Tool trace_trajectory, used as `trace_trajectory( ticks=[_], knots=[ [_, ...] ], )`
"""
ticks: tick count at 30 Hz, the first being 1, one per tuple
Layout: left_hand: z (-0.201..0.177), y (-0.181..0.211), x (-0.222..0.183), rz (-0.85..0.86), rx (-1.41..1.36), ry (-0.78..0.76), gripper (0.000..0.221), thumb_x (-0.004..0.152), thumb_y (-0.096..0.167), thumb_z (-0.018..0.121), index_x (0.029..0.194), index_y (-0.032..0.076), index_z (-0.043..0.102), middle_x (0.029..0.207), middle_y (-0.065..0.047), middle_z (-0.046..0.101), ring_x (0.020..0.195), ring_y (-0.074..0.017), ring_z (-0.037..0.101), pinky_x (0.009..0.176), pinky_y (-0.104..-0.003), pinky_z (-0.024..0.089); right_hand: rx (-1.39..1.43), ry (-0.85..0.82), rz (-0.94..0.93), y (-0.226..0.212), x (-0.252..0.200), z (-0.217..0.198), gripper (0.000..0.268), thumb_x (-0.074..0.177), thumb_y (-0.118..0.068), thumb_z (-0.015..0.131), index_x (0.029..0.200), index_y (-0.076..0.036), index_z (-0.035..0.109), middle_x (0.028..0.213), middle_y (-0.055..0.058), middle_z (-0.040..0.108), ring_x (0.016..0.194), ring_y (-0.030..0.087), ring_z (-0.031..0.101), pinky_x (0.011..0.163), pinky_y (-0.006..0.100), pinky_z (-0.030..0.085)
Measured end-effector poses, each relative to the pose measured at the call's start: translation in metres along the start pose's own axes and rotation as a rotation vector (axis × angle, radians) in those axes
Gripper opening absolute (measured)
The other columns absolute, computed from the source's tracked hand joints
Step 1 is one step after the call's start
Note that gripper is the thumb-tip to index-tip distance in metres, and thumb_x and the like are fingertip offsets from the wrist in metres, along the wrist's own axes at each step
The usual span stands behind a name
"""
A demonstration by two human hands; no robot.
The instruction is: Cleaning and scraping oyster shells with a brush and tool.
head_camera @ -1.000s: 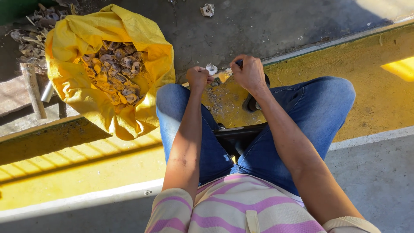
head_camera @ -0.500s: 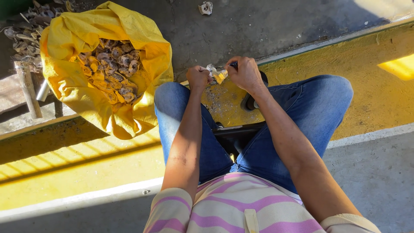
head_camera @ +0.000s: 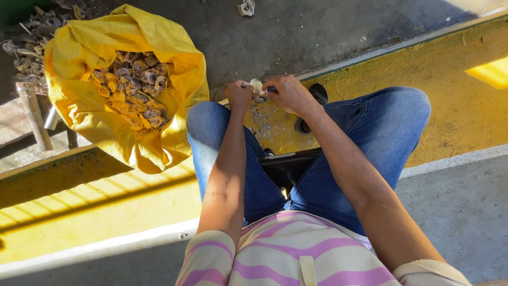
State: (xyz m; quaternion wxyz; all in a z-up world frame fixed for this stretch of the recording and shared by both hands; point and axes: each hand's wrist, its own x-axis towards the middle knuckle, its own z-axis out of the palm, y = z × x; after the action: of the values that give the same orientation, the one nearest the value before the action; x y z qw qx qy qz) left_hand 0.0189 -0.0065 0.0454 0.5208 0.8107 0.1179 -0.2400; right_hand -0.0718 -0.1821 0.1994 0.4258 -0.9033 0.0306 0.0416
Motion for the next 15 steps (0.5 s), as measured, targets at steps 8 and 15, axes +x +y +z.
trace_trajectory(
  ticks=[8,15],
  knots=[
    [0.003,-0.013,0.008,0.039,-0.010,-0.005,0.006,0.083,-0.002,0.070,0.087,-0.007,0.072,0.072,-0.015,0.075,0.056,-0.0163,0.075,0.047,-0.028,0.060,-0.011,0.043,-0.102,-0.001,-0.002,-0.005,0.021,0.089,-0.010,0.075,0.110,-0.005,0.077,0.098,0.015,0.078,0.079,0.024,0.075,0.070,0.037,0.061],
    [-0.004,-0.036,0.028,-0.329,-0.628,-0.070,0.011,0.092,-0.003,0.053,0.095,-0.008,0.063,0.070,-0.011,0.060,0.052,-0.0155,0.057,0.050,-0.036,0.057,0.279,0.176,0.078,0.021,0.000,-0.020,0.017,0.101,-0.014,0.070,0.111,-0.003,0.075,0.078,0.012,0.076,0.056,0.014,0.070,0.046,0.028,0.058]
  ],
)
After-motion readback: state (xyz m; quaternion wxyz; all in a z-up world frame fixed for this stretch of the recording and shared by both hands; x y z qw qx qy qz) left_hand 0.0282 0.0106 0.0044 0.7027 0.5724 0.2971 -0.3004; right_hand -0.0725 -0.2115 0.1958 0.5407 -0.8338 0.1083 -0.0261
